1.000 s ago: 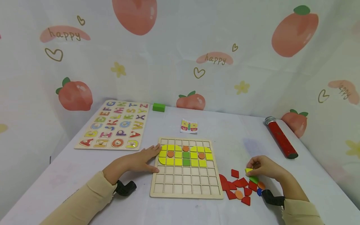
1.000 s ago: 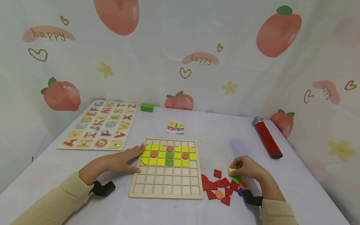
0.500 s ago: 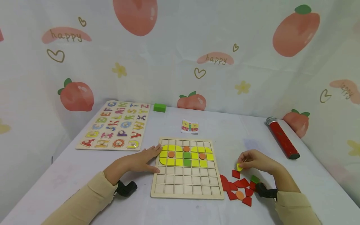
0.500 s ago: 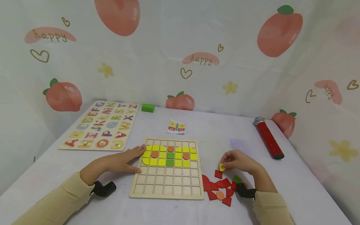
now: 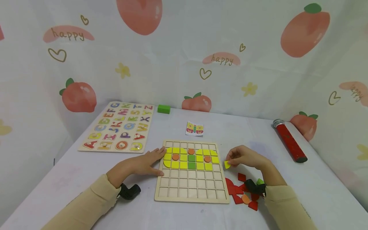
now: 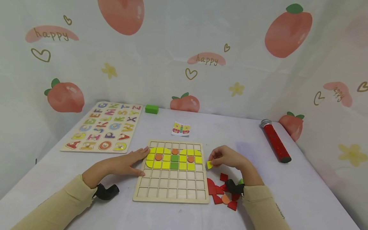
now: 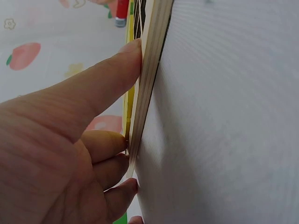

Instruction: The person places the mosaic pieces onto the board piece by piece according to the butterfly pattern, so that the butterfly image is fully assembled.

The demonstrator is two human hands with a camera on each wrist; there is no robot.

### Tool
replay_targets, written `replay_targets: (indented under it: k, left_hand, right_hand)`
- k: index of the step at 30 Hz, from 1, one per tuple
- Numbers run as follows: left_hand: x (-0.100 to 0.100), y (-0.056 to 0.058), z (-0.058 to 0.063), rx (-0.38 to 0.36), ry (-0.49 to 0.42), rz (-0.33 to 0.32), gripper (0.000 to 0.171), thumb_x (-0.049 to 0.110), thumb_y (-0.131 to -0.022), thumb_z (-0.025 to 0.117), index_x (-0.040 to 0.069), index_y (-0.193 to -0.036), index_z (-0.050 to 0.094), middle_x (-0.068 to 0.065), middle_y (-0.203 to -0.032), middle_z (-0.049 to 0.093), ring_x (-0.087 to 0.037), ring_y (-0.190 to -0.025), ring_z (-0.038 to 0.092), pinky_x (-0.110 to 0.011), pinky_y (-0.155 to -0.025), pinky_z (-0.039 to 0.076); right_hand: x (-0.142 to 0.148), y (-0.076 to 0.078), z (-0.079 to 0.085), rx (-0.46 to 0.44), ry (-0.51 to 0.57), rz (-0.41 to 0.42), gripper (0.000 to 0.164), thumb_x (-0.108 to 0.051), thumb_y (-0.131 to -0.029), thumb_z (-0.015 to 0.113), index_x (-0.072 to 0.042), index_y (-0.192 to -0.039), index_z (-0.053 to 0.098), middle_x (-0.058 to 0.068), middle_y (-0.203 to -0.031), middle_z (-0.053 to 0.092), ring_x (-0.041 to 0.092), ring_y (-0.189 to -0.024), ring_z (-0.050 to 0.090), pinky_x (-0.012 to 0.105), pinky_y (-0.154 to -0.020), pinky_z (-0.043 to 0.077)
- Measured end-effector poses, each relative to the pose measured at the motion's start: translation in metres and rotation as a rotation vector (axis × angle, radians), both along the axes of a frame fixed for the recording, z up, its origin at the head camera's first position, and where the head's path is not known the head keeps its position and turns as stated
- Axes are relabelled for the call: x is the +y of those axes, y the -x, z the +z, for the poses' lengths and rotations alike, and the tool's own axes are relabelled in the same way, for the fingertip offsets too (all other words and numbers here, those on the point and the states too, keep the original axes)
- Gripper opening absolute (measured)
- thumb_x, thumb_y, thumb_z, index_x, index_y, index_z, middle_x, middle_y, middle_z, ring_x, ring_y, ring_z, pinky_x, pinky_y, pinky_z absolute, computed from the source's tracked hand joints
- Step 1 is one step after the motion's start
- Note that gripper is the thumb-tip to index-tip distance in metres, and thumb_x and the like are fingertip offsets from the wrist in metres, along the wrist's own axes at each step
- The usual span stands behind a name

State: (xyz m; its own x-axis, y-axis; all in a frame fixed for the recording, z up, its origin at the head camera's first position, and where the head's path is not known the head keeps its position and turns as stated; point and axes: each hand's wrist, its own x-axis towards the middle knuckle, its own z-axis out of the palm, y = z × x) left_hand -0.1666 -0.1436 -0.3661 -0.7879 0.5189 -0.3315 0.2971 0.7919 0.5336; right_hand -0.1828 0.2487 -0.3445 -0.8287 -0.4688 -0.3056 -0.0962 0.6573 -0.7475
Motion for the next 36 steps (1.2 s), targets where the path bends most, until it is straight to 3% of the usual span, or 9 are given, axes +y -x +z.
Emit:
replay_targets:
  k: [15,36]
  left_hand:
    - [0.002,-0.001,0.001,-0.002,0.000,-0.003,0.094,0.046,-0.080,0.068,0.015,-0.150,0.015,-0.001,-0.158,0.007,-0.023,-0.147,0.004,-0.045,-0.119,0.004]
    - [0.000,-0.003,0.007,0.003,-0.028,-0.017,0.094,0.045,-0.080,0.068,0.011,-0.150,0.015,-0.006,-0.158,0.008,-0.027,-0.146,0.004,-0.049,-0.118,0.004]
  right_hand:
    - [-0.029,0.002,-0.014,0.020,-0.017,-0.018,0.014,-0.012,-0.083,0.069,0.001,-0.082,0.065,0.002,-0.074,0.064,0.014,-0.066,0.059,0.025,-0.065,0.053]
    - [-0.040,-0.001,-0.010,0.069,-0.057,-0.082,0.013,-0.011,-0.079,0.073,0.000,-0.081,0.065,0.004,-0.076,0.063,0.013,-0.066,0.057,0.025,-0.064,0.049]
